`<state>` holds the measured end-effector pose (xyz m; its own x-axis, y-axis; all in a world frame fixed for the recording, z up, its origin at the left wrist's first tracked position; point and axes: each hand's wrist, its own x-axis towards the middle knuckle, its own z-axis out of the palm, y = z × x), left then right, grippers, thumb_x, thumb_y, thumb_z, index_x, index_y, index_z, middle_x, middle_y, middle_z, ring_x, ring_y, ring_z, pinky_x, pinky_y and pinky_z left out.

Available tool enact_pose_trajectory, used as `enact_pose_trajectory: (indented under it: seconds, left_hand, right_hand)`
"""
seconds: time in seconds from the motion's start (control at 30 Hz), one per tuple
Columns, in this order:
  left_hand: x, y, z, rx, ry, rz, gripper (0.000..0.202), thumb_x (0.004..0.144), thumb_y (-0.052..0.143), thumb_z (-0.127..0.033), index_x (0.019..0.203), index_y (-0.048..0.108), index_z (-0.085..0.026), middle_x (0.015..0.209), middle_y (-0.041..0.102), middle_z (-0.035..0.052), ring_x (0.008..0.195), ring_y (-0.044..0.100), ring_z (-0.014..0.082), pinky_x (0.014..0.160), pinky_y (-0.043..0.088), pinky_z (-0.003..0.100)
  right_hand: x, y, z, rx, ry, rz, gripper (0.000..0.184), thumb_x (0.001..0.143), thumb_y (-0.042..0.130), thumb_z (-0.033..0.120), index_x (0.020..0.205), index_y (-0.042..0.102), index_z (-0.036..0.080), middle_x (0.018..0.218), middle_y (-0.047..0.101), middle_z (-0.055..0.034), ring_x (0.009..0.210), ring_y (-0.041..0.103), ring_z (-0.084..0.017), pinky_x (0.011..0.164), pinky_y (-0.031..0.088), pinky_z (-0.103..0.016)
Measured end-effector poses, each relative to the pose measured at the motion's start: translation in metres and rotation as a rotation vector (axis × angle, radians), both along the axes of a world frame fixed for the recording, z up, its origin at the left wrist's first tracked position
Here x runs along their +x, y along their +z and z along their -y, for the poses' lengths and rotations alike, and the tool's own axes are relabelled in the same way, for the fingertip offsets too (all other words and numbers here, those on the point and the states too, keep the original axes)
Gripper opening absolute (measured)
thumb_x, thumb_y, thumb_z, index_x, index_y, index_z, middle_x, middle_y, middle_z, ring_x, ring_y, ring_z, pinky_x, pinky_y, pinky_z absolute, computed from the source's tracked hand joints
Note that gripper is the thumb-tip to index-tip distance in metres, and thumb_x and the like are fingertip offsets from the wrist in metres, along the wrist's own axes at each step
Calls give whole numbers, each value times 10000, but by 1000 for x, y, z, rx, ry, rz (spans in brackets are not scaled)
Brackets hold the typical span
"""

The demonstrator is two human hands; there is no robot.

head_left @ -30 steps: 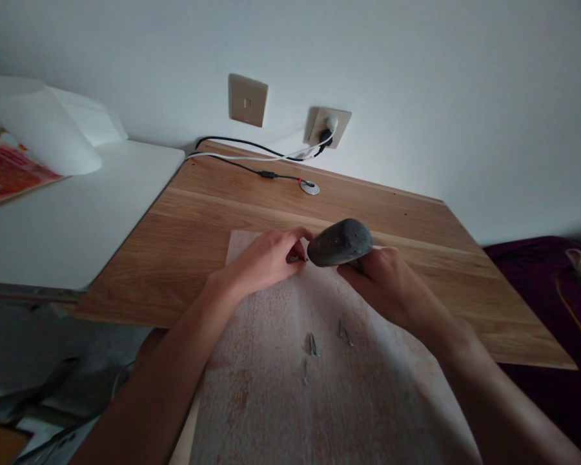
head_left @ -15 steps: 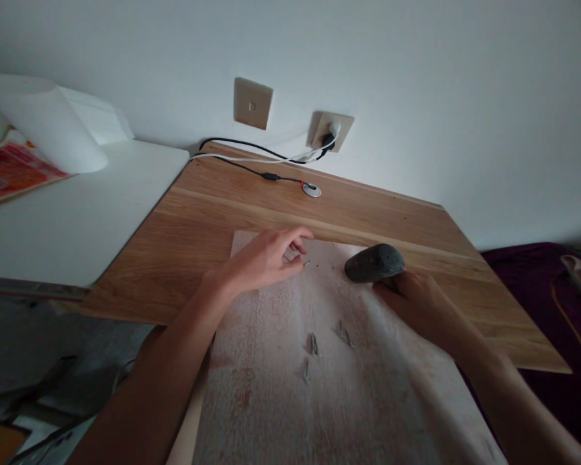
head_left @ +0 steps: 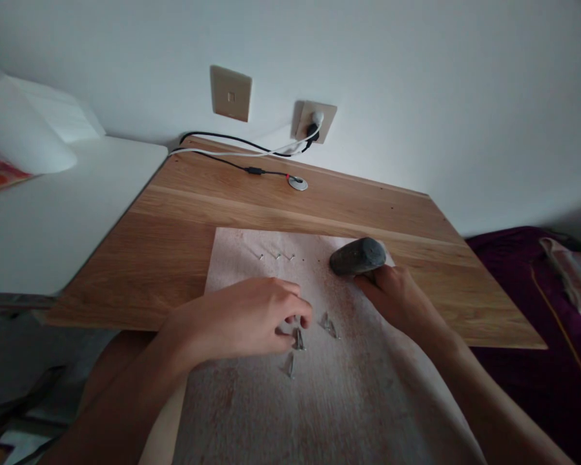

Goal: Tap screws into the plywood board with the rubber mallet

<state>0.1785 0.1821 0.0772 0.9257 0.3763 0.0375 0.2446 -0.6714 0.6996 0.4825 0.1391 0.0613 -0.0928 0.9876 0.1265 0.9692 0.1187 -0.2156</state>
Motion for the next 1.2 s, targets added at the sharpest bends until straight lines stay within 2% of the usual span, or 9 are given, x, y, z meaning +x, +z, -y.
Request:
enact_pose_trajectory:
  seconds: [0.17, 0.33, 0.5, 0.7, 0.87, 1.03, 1.2]
  left_hand:
    - [4, 0, 4, 7, -23, -46, 176, 843, 736, -64, 921, 754, -221, 938, 703, 8, 851, 690, 165, 756, 465, 295]
    - [13, 4, 11, 34, -25, -80, 160, 830, 706, -64, 748, 662, -195, 838, 636, -4, 713, 599, 139, 642, 391, 307]
    - [18, 4, 11, 49, -18, -81, 150, 812, 694, -65, 741, 659, -192, 846, 637, 0, 730, 581, 146, 664, 390, 316]
    - [20, -2, 9, 69, -3, -24, 181, 807, 699, -43, 693, 660, -179, 772, 619, -14, 706, 566, 139, 695, 406, 316]
    - [22, -8, 6, 80, 7, 13, 154, 816, 693, -45, 747, 672, -181, 806, 638, -12, 749, 589, 143, 711, 414, 305]
    - [14, -3, -11, -21, 55, 124, 145, 802, 725, -42, 775, 664, -171, 836, 685, -28, 760, 627, 108, 729, 442, 260]
    - [17, 10, -51, -58, 166, 263, 91, 808, 709, -90, 834, 715, -178, 778, 720, -37, 708, 623, 104, 683, 451, 247]
  right_hand:
    - [-3, 2, -1, -5, -40, 9, 304, 946, 528, 300, 652, 570, 238, 678, 679, -104, 656, 661, -254, 622, 392, -367]
    - [-4, 3, -1, -28, -67, 20, 330, 939, 508, 324, 617, 519, 252, 622, 651, -88, 625, 650, -253, 621, 380, -372]
    - [-4, 2, -1, -24, -64, 23, 321, 955, 495, 331, 658, 571, 237, 731, 707, -137, 743, 700, -299, 640, 405, -374]
    - [-3, -1, -1, 12, -49, 22, 308, 940, 495, 304, 652, 583, 236, 713, 705, -143, 706, 682, -292, 642, 399, -383]
    - [-2, -2, -1, 5, -47, 7, 302, 947, 499, 343, 675, 581, 242, 707, 706, -130, 710, 694, -298, 638, 387, -381]
    - [-2, -1, -1, -27, -80, 12, 285, 927, 491, 339, 662, 550, 251, 707, 712, -124, 708, 703, -290, 653, 392, -376]
    - [-2, -1, -3, -25, -72, 6, 290, 922, 493, 350, 649, 516, 257, 681, 695, -103, 698, 690, -267, 651, 383, -362]
